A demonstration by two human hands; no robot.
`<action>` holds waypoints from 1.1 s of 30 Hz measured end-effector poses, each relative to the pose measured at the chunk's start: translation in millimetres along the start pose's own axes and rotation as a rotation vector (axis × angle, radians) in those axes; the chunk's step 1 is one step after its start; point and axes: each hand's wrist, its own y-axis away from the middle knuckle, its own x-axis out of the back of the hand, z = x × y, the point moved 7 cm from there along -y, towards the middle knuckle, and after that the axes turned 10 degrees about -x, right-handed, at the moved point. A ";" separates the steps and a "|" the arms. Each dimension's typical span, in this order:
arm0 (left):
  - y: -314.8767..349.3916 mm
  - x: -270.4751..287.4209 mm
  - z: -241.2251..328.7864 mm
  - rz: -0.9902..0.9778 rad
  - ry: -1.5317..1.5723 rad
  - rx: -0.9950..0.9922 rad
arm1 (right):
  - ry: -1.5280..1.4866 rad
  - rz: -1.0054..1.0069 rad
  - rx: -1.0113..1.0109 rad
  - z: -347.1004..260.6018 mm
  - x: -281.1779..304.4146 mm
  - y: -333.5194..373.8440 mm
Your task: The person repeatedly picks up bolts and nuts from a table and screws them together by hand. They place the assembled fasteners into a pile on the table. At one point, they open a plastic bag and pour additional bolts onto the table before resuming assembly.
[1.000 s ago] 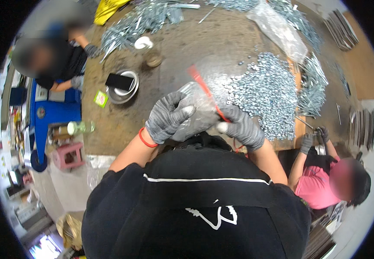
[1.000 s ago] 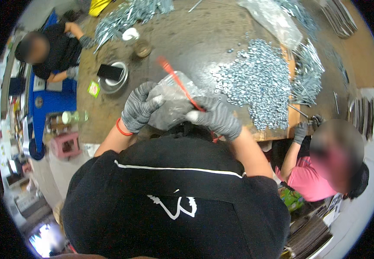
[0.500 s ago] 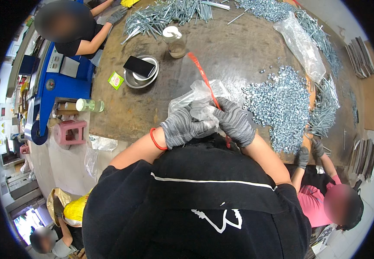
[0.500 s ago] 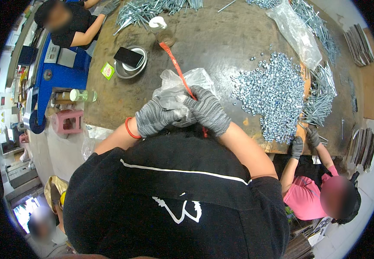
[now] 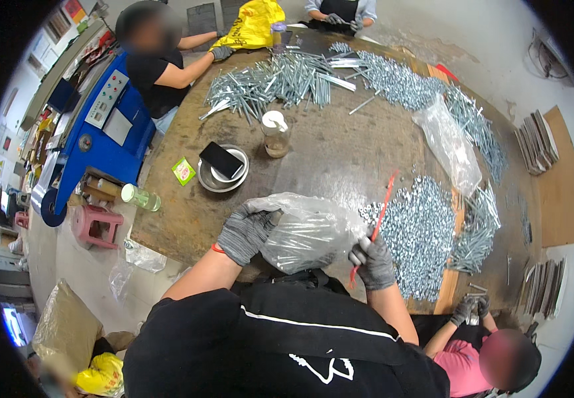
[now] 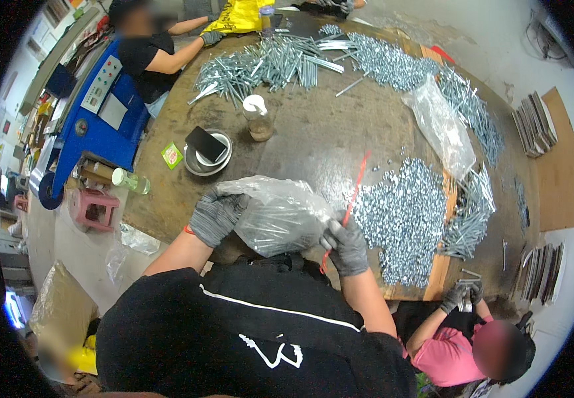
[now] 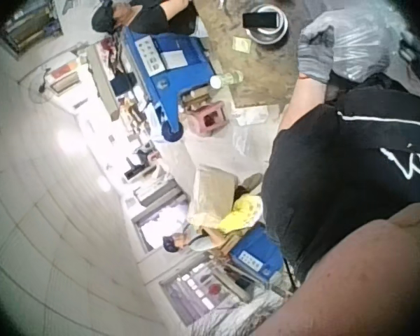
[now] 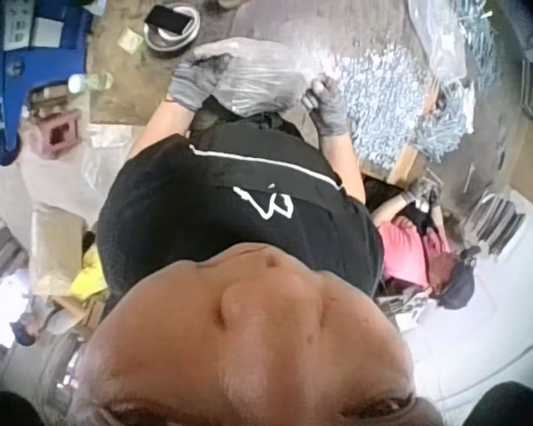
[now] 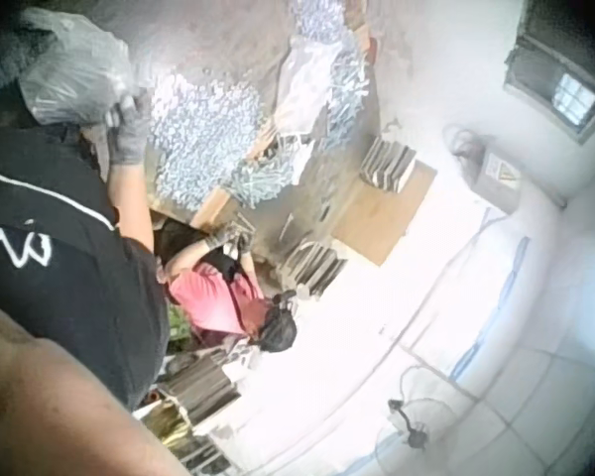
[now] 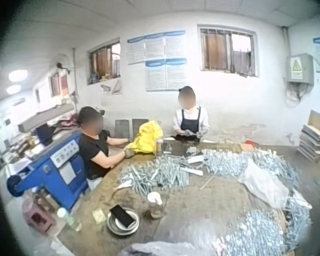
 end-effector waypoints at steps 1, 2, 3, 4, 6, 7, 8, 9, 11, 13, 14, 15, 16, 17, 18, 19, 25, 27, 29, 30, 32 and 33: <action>1.9 6.8 4.2 0.102 0.008 -0.032 | -0.077 -0.020 -0.026 2.3 3.4 3.7; -1.8 13.1 4.4 0.093 0.045 -0.031 | -0.135 -0.073 -0.049 4.1 3.0 4.1; -5.5 15.2 5.3 0.078 -0.127 -0.055 | -0.153 -0.066 -0.079 6.1 4.4 3.9; -8.5 12.6 1.7 0.070 -0.301 -0.075 | -0.194 -0.065 -0.110 11.8 10.7 4.0; -12.5 16.7 -11.3 0.201 -0.106 0.147 | -0.257 -0.087 -0.136 18.3 21.8 5.3; -13.6 19.9 -8.8 0.191 -0.084 0.152 | -0.280 -0.105 -0.131 18.7 24.9 8.0; -14.4 25.8 -6.1 0.180 -0.063 0.157 | -0.302 -0.123 -0.127 17.0 27.2 9.3; -16.9 33.2 -5.6 0.169 -0.042 0.161 | -0.268 -0.145 -0.146 14.3 28.0 10.1; -23.9 46.5 -5.1 0.122 -0.156 0.090 | -0.201 -0.190 -0.190 5.9 23.3 13.5; -24.7 51.5 -3.4 0.060 -0.311 0.031 | 0.072 -0.266 -0.203 -3.3 13.2 15.8; -22.2 50.8 0.9 0.074 -0.442 -0.053 | 0.363 -0.177 -0.161 -11.2 7.1 20.4; -24.5 55.7 4.3 0.065 -0.531 -0.109 | 0.653 -0.086 -0.116 -18.4 1.8 22.6; -32.6 64.3 4.9 0.052 -0.617 -0.157 | 1.099 -0.165 0.072 -19.8 -8.4 18.2; -34.1 68.1 8.2 0.054 -0.709 -0.205 | 1.476 -0.161 0.062 -10.6 -12.1 19.1; -35.9 70.6 8.5 0.042 -0.691 -0.221 | 1.553 -0.102 -0.034 -3.6 -14.6 14.7; -35.7 47.7 -3.4 -0.007 -0.522 -0.144 | 1.632 -0.004 -0.152 -0.3 -15.0 17.0; -40.5 48.2 21.7 -0.168 -0.971 -0.126 | -0.051 -0.107 -0.235 -0.1 40.7 5.2; -29.7 74.6 24.5 -0.017 -1.164 -0.104 | -0.226 -0.067 -0.267 17.5 56.3 11.8; -21.5 75.6 29.8 0.135 -1.263 -0.189 | -0.328 -0.015 -0.279 28.4 37.0 12.7; -20.2 70.8 30.3 0.172 -1.385 -0.310 | -0.395 0.016 -0.302 35.1 34.5 10.5; -3.2 13.7 32.1 0.004 -1.879 -1.040 | -0.425 -0.034 -0.296 37.1 33.9 4.7; 1.1 5.1 27.7 -0.062 -1.923 -1.027 | -0.433 -0.054 -0.294 39.3 43.1 -0.3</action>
